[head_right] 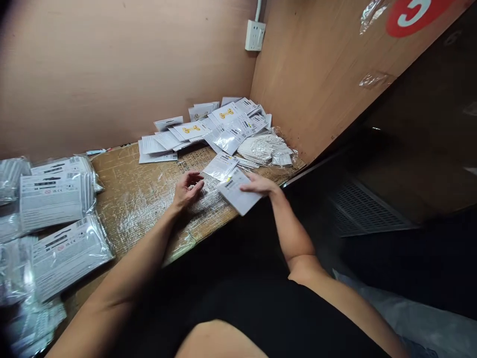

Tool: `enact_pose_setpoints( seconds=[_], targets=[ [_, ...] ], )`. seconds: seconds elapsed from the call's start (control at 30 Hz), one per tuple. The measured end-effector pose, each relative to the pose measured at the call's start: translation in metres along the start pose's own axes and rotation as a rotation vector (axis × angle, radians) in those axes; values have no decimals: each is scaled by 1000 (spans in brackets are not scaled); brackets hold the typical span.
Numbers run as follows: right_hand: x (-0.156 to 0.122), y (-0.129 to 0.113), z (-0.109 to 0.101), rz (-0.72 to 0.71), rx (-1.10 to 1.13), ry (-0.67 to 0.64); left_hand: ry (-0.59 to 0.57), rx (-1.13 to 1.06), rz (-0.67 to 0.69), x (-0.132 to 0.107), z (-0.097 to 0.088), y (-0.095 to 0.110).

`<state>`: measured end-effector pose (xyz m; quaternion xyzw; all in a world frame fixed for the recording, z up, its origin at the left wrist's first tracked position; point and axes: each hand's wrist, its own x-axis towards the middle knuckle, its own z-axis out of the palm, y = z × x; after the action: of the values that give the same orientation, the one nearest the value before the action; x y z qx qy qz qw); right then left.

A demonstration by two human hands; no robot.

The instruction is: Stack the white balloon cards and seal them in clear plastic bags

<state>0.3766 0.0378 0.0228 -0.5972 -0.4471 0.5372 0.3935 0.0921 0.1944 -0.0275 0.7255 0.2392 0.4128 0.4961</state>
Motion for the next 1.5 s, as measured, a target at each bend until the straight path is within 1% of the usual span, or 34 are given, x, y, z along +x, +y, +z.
enact_pose_setpoints(
  seconds=[0.07,0.1,0.13,0.17,0.23,0.27,0.3,0.33,0.37,0.43,0.5,0.53,0.57,0.6,0.67,0.7,0.73,0.77,0.8,0.87,0.9,0.97,1.07,1.13,1.17,1.2,1.27,1.3,1.33,1.37,1.4,1.43,1.47,1.5],
  targets=[
    [-13,-1,-29,124,-191,89,108,47,-53,5,-3,1],
    [-16,-4,-37,164,-329,147,146,75,-70,7,-5,1],
    [-16,-7,-41,194,-497,216,173,104,-80,9,-7,0],
    [-15,-11,-39,216,-686,298,189,136,-82,10,-8,-2],
    [-5,-24,-29,227,-1038,478,188,214,-79,12,-10,-5],
    [4,-32,-21,209,-1155,546,177,258,-78,12,-10,-7],
    [15,-41,-14,172,-1222,573,149,298,-74,11,-10,-8],
    [30,-49,-8,118,-1248,554,96,336,-55,11,-9,-8],
    [47,-57,-3,66,-1251,502,13,372,-16,9,-7,-8],
    [83,-71,4,6,-1250,409,-219,468,103,5,-2,-7],
    [116,-79,13,69,-1272,365,-441,614,194,-1,3,-3],
    [128,-82,18,116,-1293,341,-503,702,203,-3,5,-1],
    [137,-84,24,148,-1320,297,-527,787,192,-5,6,2],
    [143,-85,30,152,-1349,234,-521,858,175,-6,6,4],
    [148,-87,40,98,-1390,78,-464,951,144,-6,3,9],
    [148,-88,42,61,-1385,25,-424,974,131,-5,1,10],
    [147,-90,43,37,-1366,28,-387,979,126,-4,-1,11],
    [147,-91,42,34,-1344,88,-358,965,131,-2,-3,10],
    [148,-93,40,57,-1320,179,-331,938,138,-1,-4,9],
    [152,-94,35,163,-1268,348,-301,865,149,0,-4,5],
    [154,-94,33,228,-1245,386,-297,839,145,0,-3,3],
    [158,-93,32,309,-1182,356,-277,842,114,-1,0,-1],
    [159,-89,34,302,-1092,268,-216,927,80,-2,2,-3],
    [156,-88,36,208,-977,235,-187,942,67,-1,-1,0],
    [153,-89,38,124,-875,214,-166,925,66,1,-5,2],
    [151,-90,40,18,-744,177,-117,894,71,4,-11,5],
    [149,-95,50,-201,-483,21,58,789,78,13,-28,11],
    [150,-98,57,-296,-399,-73,151,715,57,17,-39,14],
    [152,-102,63,-372,-361,-157,204,623,4,22,-51,17],
    [157,-106,68,-426,-365,-216,199,509,-78,26,-61,20],
    [163,-110,70,-452,-399,-242,141,374,-178,28,-70,21],
    [170,-114,67,-450,-453,-209,65,228,-276,30,-78,22],
    [177,-117,59,-421,-519,-109,11,84,-351,31,-82,22],
    [185,-121,46,-364,-598,51,-1,-47,-396,32,-84,22]
  ],
)
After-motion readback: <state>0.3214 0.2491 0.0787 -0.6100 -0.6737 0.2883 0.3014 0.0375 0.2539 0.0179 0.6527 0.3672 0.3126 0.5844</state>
